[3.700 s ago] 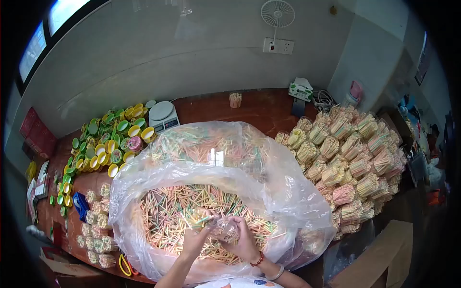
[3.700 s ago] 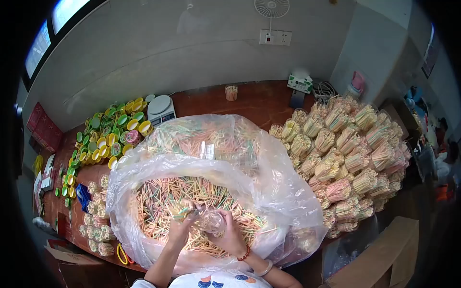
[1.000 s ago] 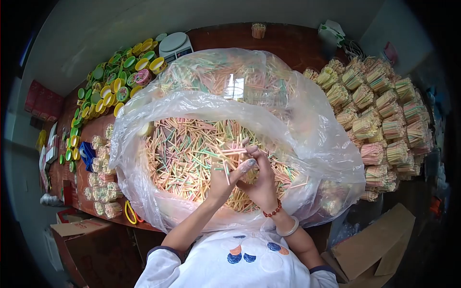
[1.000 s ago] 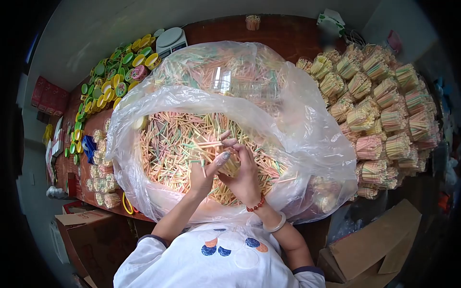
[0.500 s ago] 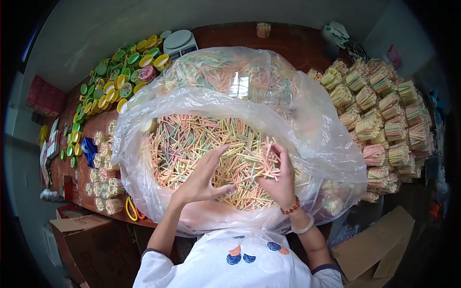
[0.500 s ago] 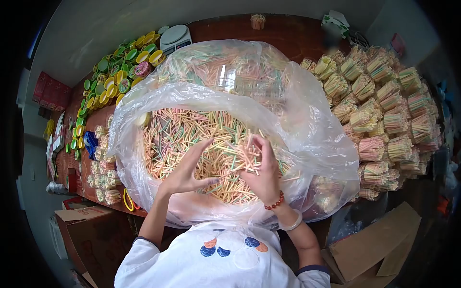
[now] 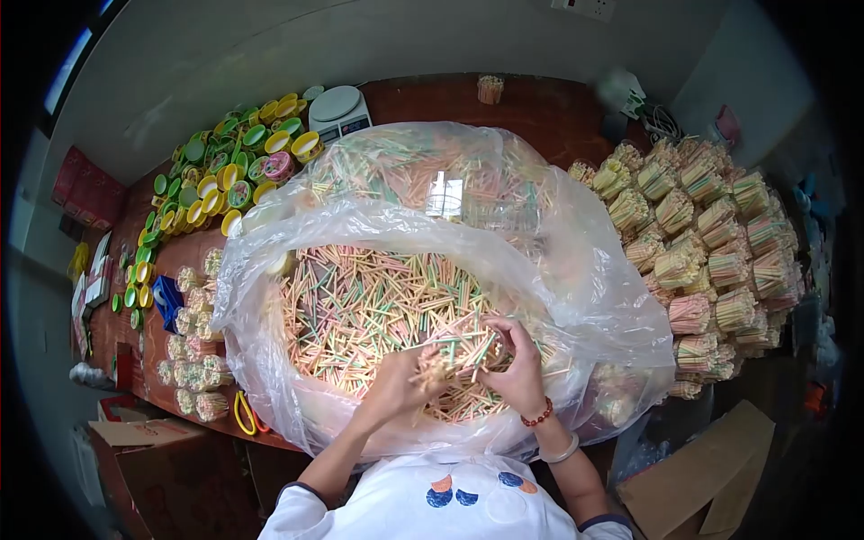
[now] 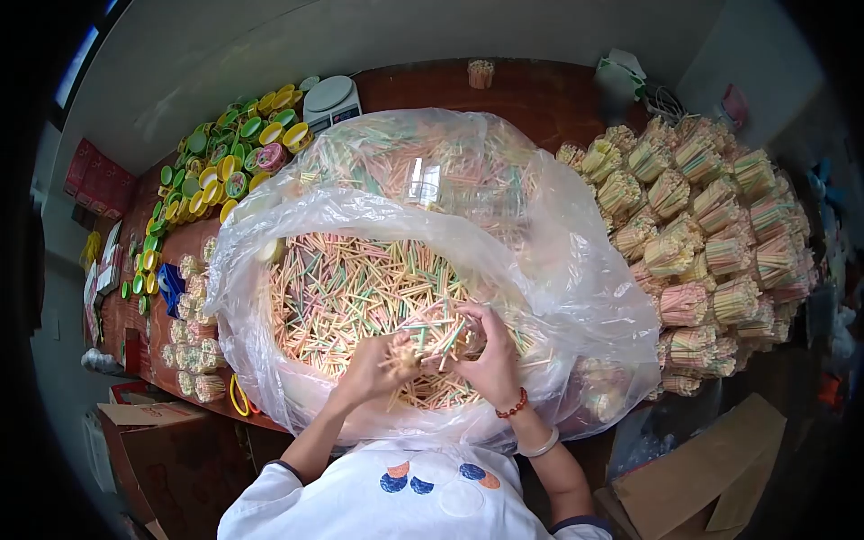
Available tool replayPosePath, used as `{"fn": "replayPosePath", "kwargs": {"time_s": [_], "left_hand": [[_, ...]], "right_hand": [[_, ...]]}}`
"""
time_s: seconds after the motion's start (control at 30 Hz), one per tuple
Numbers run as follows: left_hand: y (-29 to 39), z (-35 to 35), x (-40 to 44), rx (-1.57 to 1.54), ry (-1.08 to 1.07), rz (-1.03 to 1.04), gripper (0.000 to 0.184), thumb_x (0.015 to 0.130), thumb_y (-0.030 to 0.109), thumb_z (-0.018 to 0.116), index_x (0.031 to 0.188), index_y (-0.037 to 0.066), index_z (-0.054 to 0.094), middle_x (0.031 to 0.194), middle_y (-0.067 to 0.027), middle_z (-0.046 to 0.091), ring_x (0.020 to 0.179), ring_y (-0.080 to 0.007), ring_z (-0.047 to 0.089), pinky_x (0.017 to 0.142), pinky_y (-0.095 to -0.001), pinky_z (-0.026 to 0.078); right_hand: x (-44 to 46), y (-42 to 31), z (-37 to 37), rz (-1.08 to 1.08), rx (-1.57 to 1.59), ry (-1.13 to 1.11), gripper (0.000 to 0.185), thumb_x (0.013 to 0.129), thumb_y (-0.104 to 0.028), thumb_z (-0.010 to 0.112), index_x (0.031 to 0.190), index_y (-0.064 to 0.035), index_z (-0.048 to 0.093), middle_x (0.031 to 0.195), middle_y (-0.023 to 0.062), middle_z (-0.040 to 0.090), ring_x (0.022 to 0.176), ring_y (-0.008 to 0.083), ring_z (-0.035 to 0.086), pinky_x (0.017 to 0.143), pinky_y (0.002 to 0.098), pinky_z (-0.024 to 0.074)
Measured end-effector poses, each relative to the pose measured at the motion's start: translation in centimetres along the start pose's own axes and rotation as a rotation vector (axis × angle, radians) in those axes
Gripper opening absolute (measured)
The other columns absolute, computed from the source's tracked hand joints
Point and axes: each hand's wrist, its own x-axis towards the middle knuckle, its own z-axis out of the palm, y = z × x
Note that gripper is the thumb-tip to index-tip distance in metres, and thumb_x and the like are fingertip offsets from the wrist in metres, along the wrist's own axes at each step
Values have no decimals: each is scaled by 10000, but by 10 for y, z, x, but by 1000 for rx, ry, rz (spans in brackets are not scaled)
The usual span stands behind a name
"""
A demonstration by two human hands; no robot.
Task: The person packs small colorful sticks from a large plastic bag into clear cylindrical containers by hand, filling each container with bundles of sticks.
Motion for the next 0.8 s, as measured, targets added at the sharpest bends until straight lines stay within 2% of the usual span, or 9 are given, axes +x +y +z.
{"fn": "replayPosePath", "kwargs": {"time_s": [0.07, 0.13, 0.2, 0.23, 0.33, 0.4, 0.53, 0.63, 0.8], "left_hand": [[-8, -15, -4, -248, -2, -143, 335, 857, 175, 794, 1139, 14, 712, 1032, -105, 755, 900, -132, 706, 743, -339, 584], [-29, -13, -8, -952, 224, -9, 472, 1029, 203, 637, 1453, 15, 550, 1278, -91, 682, 1102, -169, 679, 929, -346, 568], [-22, -12, -5, -1250, 302, -29, 480, 1058, 285, 596, 1458, 30, 526, 1463, -110, 560, 1298, -166, 569, 1053, -369, 508], [-20, -11, 3, -1238, 374, 120, 392, 1076, 339, 560, 1363, 74, 582, 1529, -110, 493, 1388, -196, 482, 1127, -406, 453], [2, -19, 8, -1345, 323, 265, 274, 1090, 314, 539, 1279, 120, 581, 1420, -85, 583, 1414, -256, 477, 1172, -439, 401], [15, -23, 12, -1339, 311, 331, 266, 1094, 309, 533, 1276, 118, 574, 1372, -77, 607, 1415, -253, 480, 1174, -437, 397], [42, -26, 19, -1212, 339, 515, 254, 1093, 288, 548, 1273, 110, 551, 1220, -76, 675, 1391, -266, 531, 1200, -485, 363], [59, -22, 22, -687, 419, 648, 282, 1054, 252, 617, 1250, 55, 572, 1343, -188, 666, 1392, -272, 536, 1231, -510, 291], [25, 2, 47, -446, 392, 746, 402, 981, 318, 697, 1230, 33, 562, 1465, -231, 575, 1526, -359, 346, 1227, -512, 277]], "right_hand": [[1, -2, 4, 35, 160, 19, 746, 717, -72, 937, 1320, -28, 499, 1256, 68, 621, 1145, 164, 622, 1011, 321, 518], [14, -2, 5, 8, 246, -93, 689, 709, -58, 923, 1270, -28, 523, 1176, 93, 663, 1107, 176, 653, 965, 315, 527], [26, -2, 10, 85, 358, -88, 684, 725, -11, 898, 1282, -25, 500, 1194, 72, 641, 1126, 149, 627, 965, 300, 520], [29, -7, 10, 147, 437, -143, 683, 738, 8, 883, 1295, -24, 489, 1195, 70, 634, 1129, 143, 620, 963, 295, 519], [33, -13, 19, 242, 532, -144, 731, 775, 23, 868, 1360, -23, 432, 1211, 82, 625, 1128, 143, 619, 967, 301, 527], [29, -17, 25, 336, 757, -173, 731, 787, -2, 874, 1367, -27, 430, 1231, 91, 627, 1145, 145, 620, 980, 304, 525], [24, -21, 37, 155, 497, -123, 732, 781, 51, 853, 1371, -33, 428, 1267, 71, 600, 1171, 164, 616, 1018, 325, 527], [19, -22, 43, 1, 339, -39, 675, 759, -16, 885, 1300, -33, 482, 1214, 107, 647, 1129, 207, 660, 955, 341, 541], [16, -35, 43, -73, 205, 16, 681, 717, -22, 885, 1276, -52, 497, 1138, 140, 683, 1057, 236, 702, 878, 366, 571]]}}
